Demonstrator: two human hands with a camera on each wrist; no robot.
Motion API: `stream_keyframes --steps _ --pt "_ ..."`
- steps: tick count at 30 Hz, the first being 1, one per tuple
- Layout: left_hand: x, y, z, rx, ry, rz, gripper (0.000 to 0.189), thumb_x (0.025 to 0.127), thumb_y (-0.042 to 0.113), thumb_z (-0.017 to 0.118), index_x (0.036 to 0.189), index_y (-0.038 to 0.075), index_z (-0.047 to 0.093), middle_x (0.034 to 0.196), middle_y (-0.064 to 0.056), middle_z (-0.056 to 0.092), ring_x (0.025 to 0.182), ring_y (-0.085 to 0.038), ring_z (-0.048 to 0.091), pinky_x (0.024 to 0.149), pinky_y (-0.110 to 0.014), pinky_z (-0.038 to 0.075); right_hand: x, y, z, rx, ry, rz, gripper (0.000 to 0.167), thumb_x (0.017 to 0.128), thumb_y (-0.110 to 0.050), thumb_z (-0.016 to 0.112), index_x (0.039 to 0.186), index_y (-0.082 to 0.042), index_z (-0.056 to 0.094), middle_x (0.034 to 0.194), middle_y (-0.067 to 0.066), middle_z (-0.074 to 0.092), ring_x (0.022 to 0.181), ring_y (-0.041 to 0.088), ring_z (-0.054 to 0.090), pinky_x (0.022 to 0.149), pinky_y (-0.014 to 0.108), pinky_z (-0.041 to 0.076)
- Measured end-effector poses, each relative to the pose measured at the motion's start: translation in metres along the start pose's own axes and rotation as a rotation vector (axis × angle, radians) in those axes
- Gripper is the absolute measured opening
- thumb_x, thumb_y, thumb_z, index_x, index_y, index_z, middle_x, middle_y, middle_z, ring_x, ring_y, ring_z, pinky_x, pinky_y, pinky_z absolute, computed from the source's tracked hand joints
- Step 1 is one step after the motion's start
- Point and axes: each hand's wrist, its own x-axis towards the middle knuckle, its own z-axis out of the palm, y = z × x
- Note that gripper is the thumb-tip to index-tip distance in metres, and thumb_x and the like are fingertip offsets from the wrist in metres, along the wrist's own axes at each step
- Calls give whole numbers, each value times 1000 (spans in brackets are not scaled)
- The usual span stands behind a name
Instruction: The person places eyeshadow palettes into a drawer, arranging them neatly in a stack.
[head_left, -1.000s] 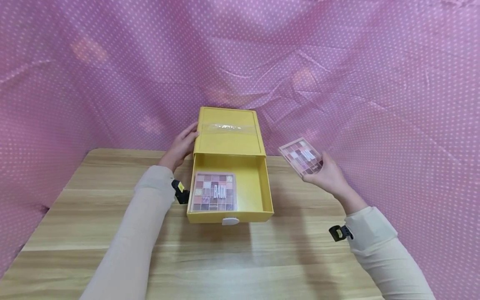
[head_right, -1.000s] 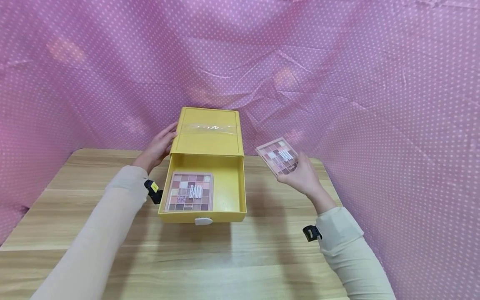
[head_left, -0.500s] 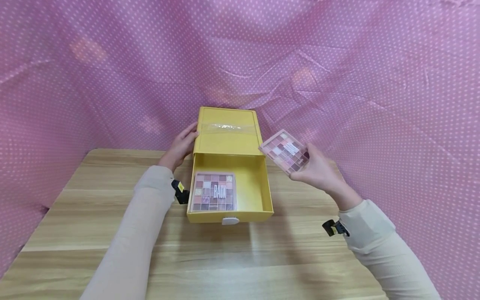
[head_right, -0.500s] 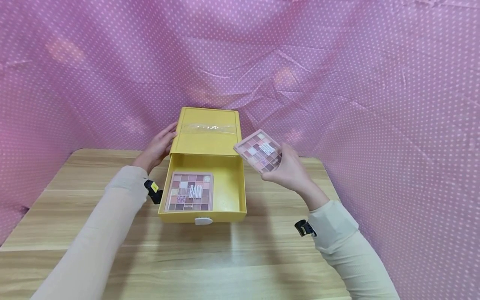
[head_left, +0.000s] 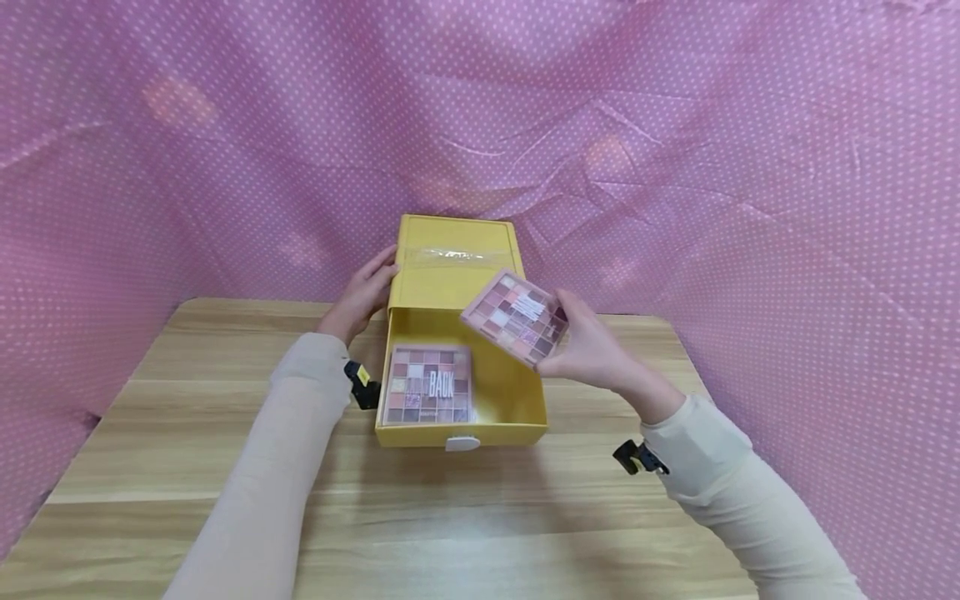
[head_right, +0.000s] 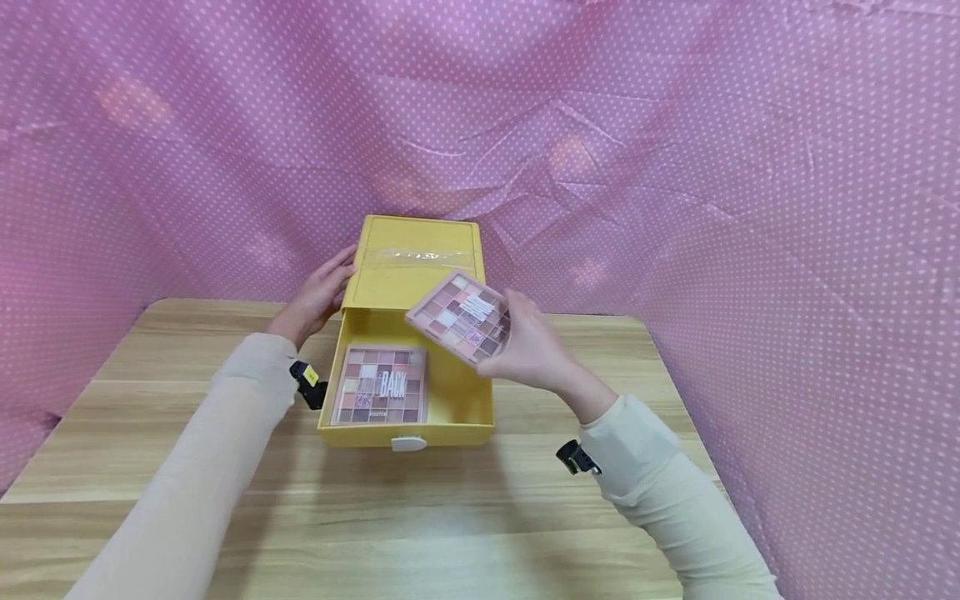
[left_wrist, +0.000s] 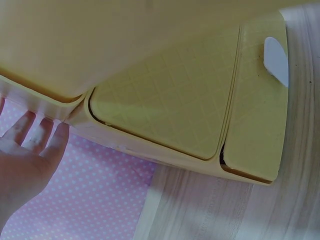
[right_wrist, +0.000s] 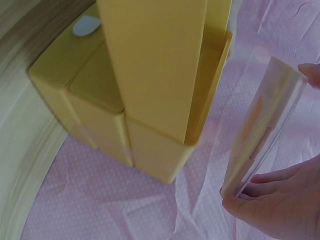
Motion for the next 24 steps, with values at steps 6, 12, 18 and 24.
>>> stream_keyframes --steps 6,12,18,24 --pt "1 -1 0 5 3 -6 49 90 23 46 136 21 29 138 -3 27 115 -24 39 86 -27 42 3 -8 13 24 -57 -15 89 49 -9 72 126 5 29 105 12 44 92 21 45 82 34 42" --pt "0 0 0 14 20 -2 48 90 23 46 135 21 30 138 -3 28 114 -24 40 86 -29 42 9 -6 30 -14 -93 -96 71 48 -14 72 110 1 40 96 7 48 85 18 47 76 29 44" --pt "-1 -1 0 12 23 -5 48 90 22 46 136 21 30 138 -3 28 114 -25 40 86 -28 42 13 -5 42 -70 -123 -138 80 48 -17 72 117 3 37 98 6 47 87 17 45 80 30 42" --pt "0 -1 0 9 19 -2 48 90 21 45 136 21 30 138 -4 28 114 -26 40 85 -28 42 12 -8 46 -74 -176 -160 93 49 -16 71 127 6 27 113 10 43 98 18 44 90 31 37"
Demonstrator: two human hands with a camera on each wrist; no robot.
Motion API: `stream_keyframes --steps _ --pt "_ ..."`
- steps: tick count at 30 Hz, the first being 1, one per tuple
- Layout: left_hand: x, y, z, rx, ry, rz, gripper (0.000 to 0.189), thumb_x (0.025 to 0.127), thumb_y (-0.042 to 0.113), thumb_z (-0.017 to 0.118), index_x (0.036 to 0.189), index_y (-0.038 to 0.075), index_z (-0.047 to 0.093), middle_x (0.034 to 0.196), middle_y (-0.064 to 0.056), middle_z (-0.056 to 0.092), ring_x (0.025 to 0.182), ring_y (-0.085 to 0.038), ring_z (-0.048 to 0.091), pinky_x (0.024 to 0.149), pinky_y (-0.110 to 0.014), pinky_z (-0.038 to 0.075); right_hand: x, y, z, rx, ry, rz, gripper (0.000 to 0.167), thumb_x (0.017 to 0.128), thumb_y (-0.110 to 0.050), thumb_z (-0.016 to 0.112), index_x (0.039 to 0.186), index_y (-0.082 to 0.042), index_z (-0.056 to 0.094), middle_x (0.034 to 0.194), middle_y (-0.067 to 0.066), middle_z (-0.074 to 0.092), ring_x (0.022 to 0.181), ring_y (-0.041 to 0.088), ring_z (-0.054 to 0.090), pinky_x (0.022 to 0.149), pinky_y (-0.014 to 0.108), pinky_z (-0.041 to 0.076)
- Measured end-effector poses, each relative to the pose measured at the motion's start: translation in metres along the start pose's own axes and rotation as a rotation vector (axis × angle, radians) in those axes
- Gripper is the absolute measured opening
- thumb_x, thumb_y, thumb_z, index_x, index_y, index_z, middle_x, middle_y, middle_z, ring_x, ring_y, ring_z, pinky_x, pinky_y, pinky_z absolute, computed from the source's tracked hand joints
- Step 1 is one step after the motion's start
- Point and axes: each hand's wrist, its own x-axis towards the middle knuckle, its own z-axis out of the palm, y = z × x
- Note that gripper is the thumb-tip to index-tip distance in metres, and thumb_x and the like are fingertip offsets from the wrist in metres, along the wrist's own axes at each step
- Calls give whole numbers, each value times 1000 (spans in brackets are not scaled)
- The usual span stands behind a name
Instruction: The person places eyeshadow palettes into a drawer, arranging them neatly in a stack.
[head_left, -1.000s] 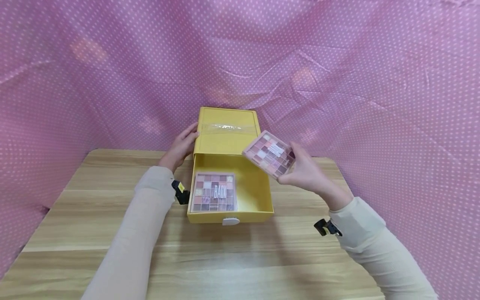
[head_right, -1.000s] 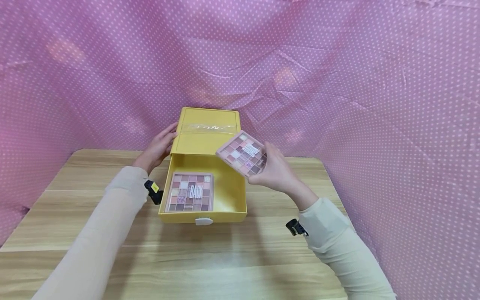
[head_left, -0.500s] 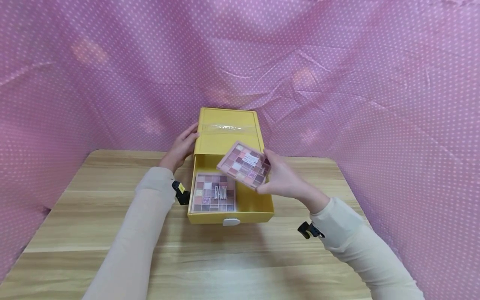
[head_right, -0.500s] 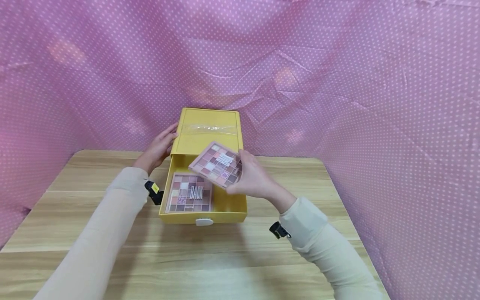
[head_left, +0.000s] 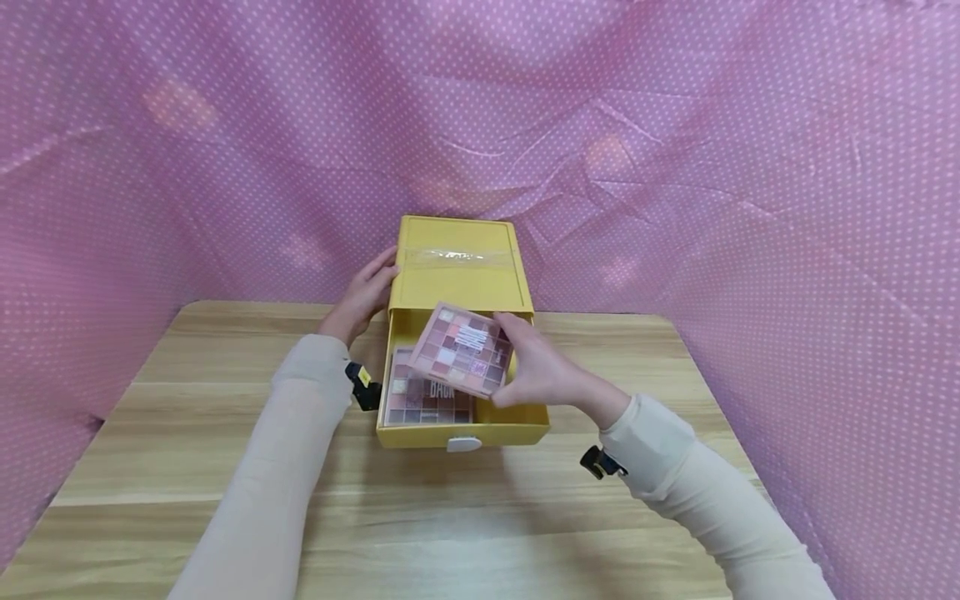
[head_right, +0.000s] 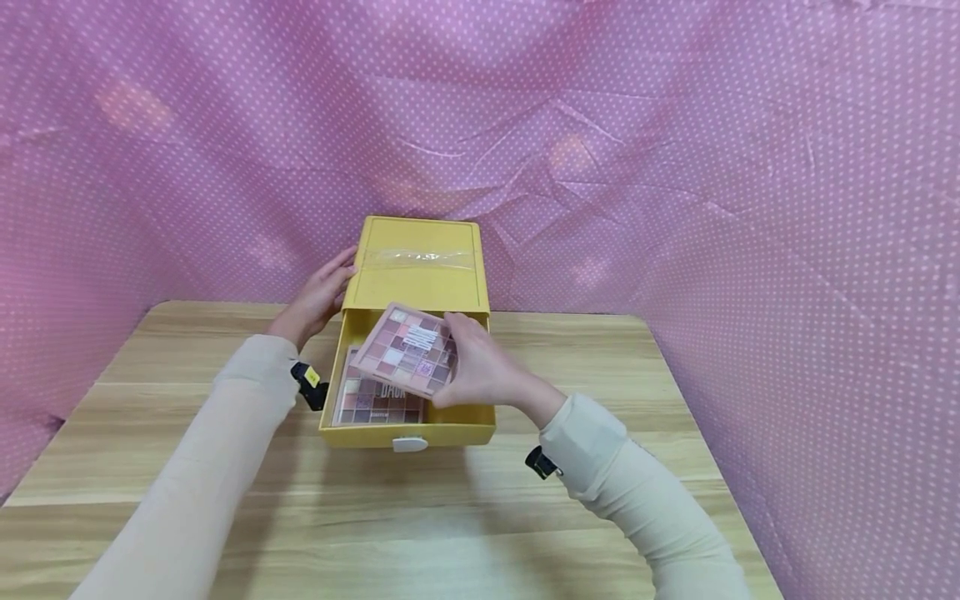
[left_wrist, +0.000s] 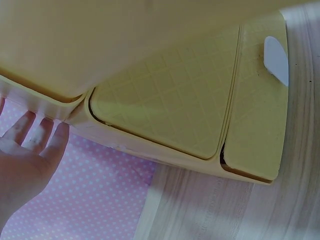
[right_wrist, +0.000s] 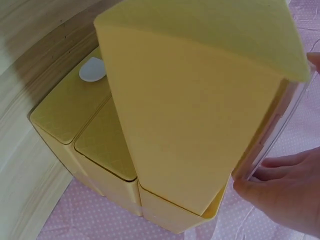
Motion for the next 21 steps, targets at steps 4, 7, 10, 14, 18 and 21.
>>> stream_keyframes --steps 4,7,10,14,18,21 --pt "1 1 0 -11 -5 11 48 90 20 46 136 19 30 137 -6 28 114 -27 40 86 -28 42 0 -1 2 -6 -38 -17 98 49 -17 71 131 8 22 122 13 38 106 19 40 94 32 32" --pt "1 1 -1 -13 -9 15 48 90 19 46 136 19 30 137 -7 27 114 -28 39 86 -29 42 0 -2 5 -21 -58 -41 99 49 -19 70 131 8 22 125 14 36 109 19 37 96 32 30" --pt "1 1 -1 -4 -17 15 49 90 20 45 136 19 29 138 -7 26 115 -27 38 87 -29 41 2 -2 8 -40 -72 -62 100 49 -20 71 131 8 21 129 16 32 113 21 34 98 33 27" --pt "1 1 -2 4 -31 13 48 91 21 44 136 19 28 138 -6 25 116 -26 38 88 -29 40 4 -1 11 -71 -92 -62 101 49 -22 71 132 6 20 134 19 25 121 24 26 100 35 22" --pt "3 0 -3 11 -33 12 48 91 21 43 136 20 28 138 -5 26 115 -25 38 88 -29 40 8 3 14 -82 -121 -64 101 50 -22 71 133 5 21 136 21 22 124 26 20 101 37 19" --pt "4 0 -4 10 -29 12 48 91 21 44 136 20 29 138 -4 26 115 -25 38 88 -29 40 11 6 17 -82 -145 -65 100 50 -20 72 133 4 21 136 20 21 125 26 18 101 38 18"
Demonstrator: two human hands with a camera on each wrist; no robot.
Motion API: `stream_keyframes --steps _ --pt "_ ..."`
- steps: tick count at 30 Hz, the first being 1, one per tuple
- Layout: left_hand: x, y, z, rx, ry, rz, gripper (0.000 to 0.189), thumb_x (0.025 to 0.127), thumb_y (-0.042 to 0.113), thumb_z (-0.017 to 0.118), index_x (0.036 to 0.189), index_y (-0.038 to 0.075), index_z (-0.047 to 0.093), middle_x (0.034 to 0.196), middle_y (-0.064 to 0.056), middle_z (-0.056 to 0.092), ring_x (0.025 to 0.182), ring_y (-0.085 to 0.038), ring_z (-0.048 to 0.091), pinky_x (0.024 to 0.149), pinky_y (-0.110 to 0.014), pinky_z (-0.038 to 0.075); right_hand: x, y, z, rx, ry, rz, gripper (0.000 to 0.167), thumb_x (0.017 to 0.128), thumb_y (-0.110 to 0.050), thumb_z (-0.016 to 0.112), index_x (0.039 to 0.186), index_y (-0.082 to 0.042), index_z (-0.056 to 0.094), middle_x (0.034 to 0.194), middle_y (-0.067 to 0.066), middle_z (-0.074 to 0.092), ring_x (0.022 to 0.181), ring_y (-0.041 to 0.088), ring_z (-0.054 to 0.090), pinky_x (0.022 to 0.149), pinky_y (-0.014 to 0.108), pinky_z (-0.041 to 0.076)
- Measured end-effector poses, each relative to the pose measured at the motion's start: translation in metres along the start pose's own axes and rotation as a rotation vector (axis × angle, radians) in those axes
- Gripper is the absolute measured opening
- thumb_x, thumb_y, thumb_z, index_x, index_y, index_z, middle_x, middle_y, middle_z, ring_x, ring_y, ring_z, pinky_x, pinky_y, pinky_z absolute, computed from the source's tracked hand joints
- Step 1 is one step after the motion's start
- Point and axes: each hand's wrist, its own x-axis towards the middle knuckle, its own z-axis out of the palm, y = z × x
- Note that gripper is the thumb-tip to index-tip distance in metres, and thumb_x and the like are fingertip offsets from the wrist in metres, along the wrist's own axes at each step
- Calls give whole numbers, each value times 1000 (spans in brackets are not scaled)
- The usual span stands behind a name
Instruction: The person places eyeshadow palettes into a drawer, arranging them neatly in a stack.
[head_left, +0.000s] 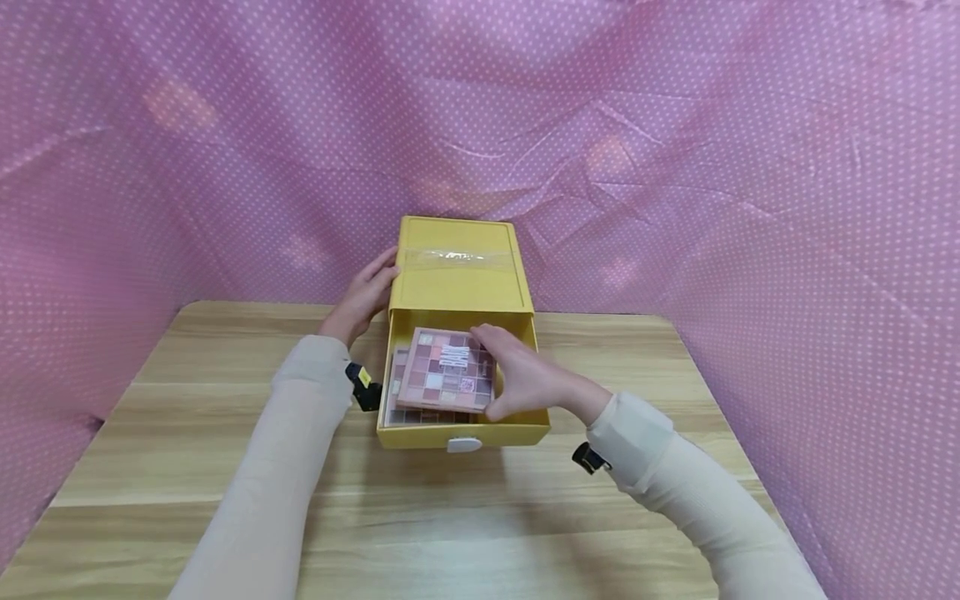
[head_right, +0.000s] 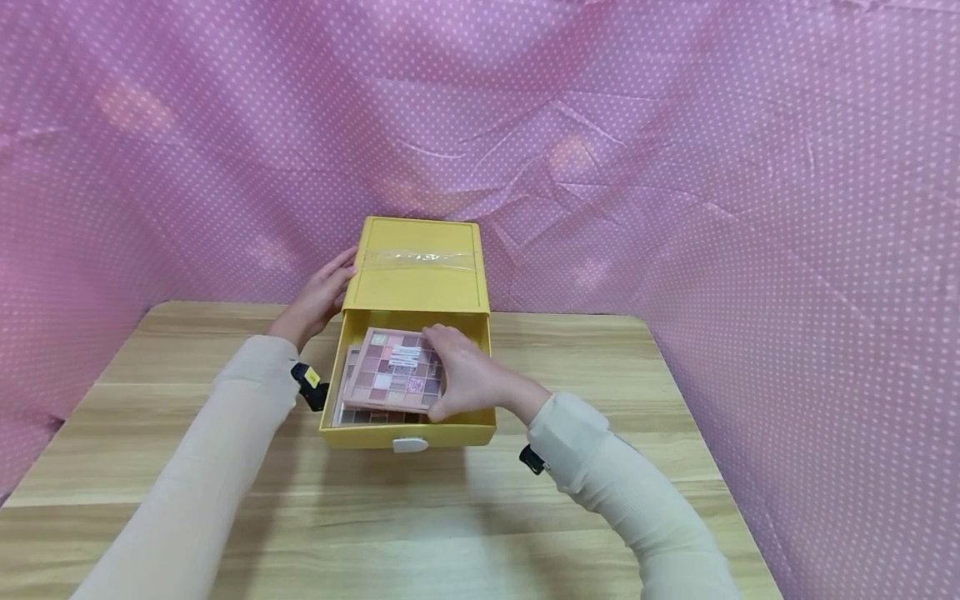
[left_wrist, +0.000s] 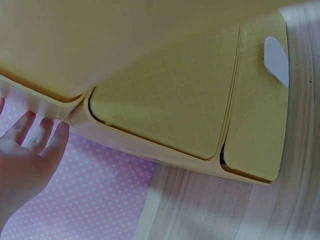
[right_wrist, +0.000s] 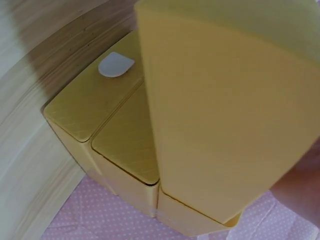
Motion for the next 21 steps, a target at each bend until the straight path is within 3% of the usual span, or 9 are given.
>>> stream_keyframes --steps 6,11,21 --pt "0 1 1 -11 11 -12 48 91 21 44 136 20 29 138 -3 27 115 -25 39 88 -30 40 6 2 3 1 -70 6 101 52 -19 74 134 3 21 138 19 18 126 26 14 101 40 17" --pt "0 1 1 -10 10 -17 48 91 22 44 136 21 29 138 -3 27 115 -25 39 87 -29 41 12 3 6 -13 -87 -7 100 52 -18 76 134 2 22 137 18 20 124 24 20 100 36 19" --pt "0 1 1 -13 2 -14 48 91 22 45 136 20 29 138 -3 26 114 -26 39 87 -29 41 17 3 11 -28 -120 -41 102 52 -18 78 135 -4 21 139 14 19 127 25 12 101 36 13"
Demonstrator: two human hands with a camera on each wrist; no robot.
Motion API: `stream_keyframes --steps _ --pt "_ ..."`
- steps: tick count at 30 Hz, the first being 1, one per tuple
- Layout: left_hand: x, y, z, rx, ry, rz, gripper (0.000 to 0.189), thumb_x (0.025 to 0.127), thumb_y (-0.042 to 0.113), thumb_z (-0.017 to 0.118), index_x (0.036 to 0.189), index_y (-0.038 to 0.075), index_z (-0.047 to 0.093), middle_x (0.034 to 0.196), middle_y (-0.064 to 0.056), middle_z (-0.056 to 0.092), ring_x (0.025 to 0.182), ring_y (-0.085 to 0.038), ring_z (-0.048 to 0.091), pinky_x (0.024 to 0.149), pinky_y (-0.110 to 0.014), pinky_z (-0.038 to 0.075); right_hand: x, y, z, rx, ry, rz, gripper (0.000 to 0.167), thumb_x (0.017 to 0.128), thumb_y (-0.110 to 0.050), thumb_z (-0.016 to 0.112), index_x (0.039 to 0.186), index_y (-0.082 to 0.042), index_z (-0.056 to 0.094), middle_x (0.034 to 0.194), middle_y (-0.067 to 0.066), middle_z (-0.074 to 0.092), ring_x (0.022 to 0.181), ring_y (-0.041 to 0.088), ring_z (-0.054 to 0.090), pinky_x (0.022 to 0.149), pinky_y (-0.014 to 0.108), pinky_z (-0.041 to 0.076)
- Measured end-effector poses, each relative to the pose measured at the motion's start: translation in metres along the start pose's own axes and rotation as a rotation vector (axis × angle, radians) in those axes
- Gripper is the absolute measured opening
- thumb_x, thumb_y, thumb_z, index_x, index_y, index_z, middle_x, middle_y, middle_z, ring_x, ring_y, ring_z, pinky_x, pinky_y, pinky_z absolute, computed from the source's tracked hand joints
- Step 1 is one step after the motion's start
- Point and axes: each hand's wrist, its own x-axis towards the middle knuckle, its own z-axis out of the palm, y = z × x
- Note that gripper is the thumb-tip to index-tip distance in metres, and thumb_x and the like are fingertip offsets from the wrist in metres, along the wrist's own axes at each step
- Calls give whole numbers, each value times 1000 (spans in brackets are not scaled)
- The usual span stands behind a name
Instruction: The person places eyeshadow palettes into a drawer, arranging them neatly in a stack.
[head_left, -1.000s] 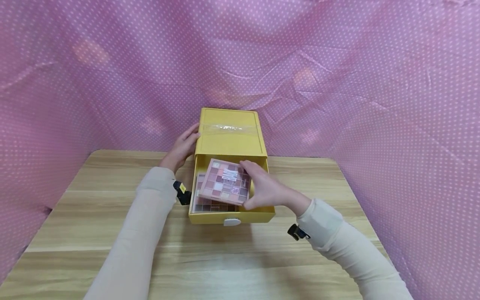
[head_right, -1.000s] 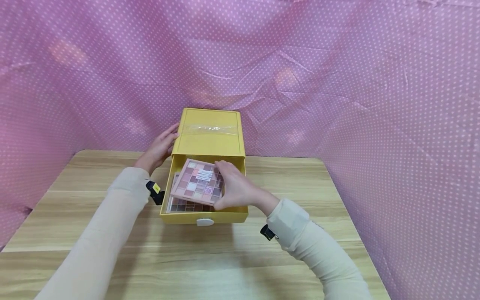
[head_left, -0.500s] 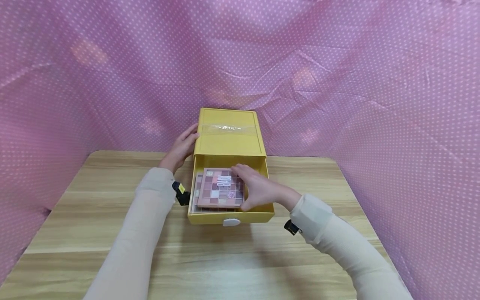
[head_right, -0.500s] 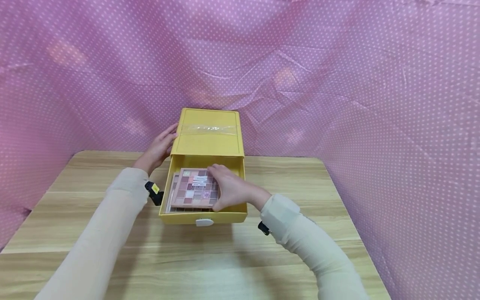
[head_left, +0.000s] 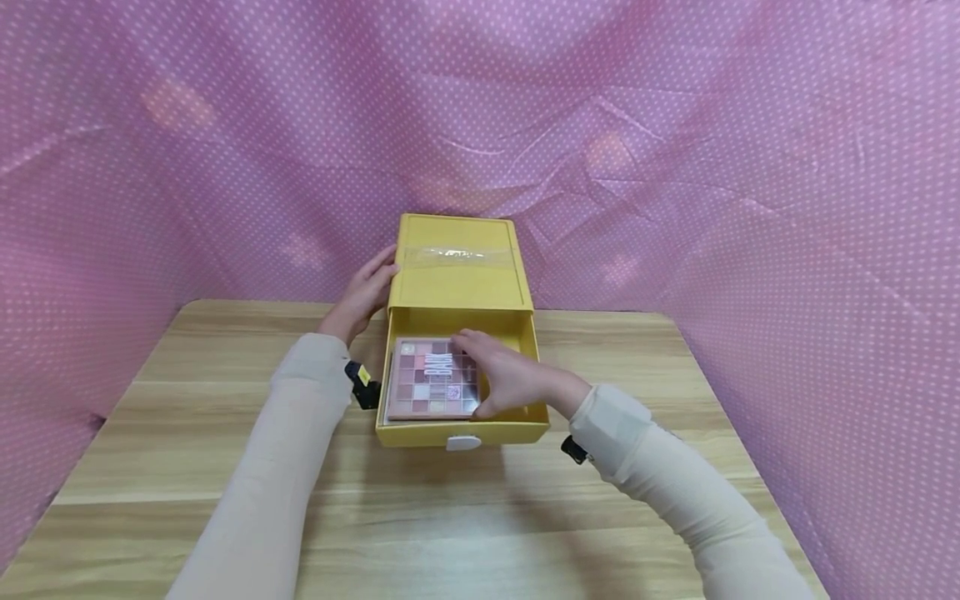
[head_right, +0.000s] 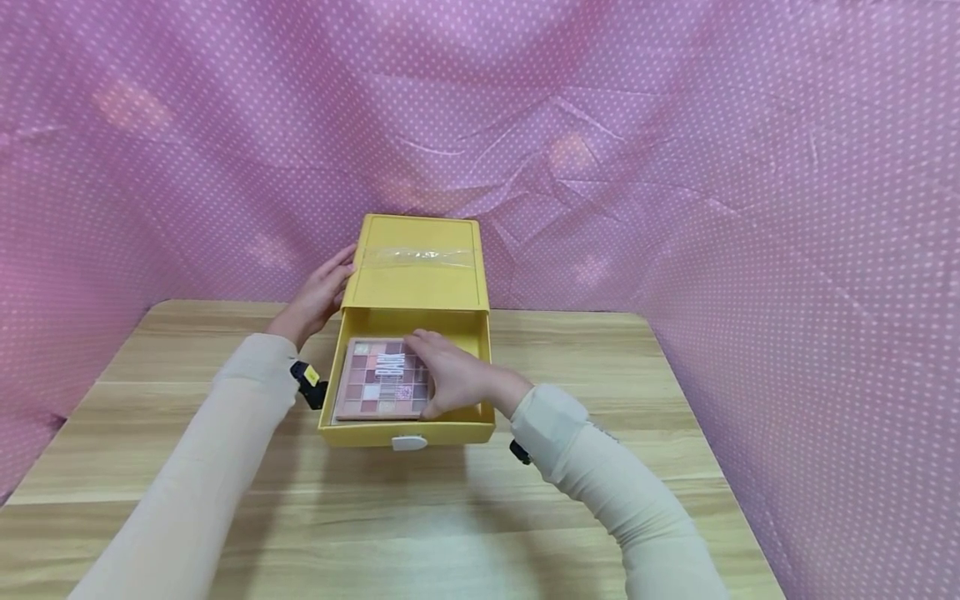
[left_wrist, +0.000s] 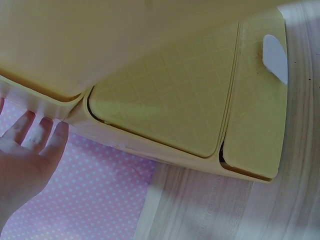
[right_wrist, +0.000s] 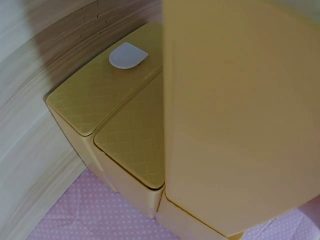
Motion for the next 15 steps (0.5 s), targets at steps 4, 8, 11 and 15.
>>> stream_keyframes --steps 4,8,11,15 --pt "-2 1 1 -1 5 -3 48 91 22 45 136 20 29 138 -3 27 114 -26 40 86 -29 42 0 -2 0 -5 -10 -19 100 54 -18 79 135 -3 22 139 14 20 127 25 12 102 35 12" --pt "-3 1 2 0 6 -7 48 91 22 44 136 20 28 138 -4 26 114 -26 39 87 -29 42 -2 -4 0 -6 -23 -22 99 55 -16 78 135 -3 22 139 14 19 127 25 11 102 35 11" --pt "-4 1 2 1 8 -8 48 91 22 44 136 20 28 138 -4 26 115 -26 39 87 -30 41 -3 -4 0 -9 -30 -26 97 56 -15 78 135 -4 23 139 13 19 127 23 11 102 34 11" --pt "-6 0 3 -3 16 -6 48 91 21 44 136 20 29 138 -4 26 115 -26 39 87 -29 41 -5 -4 -1 -7 -30 -61 94 57 -14 77 134 -3 25 137 11 25 127 21 14 102 33 12"
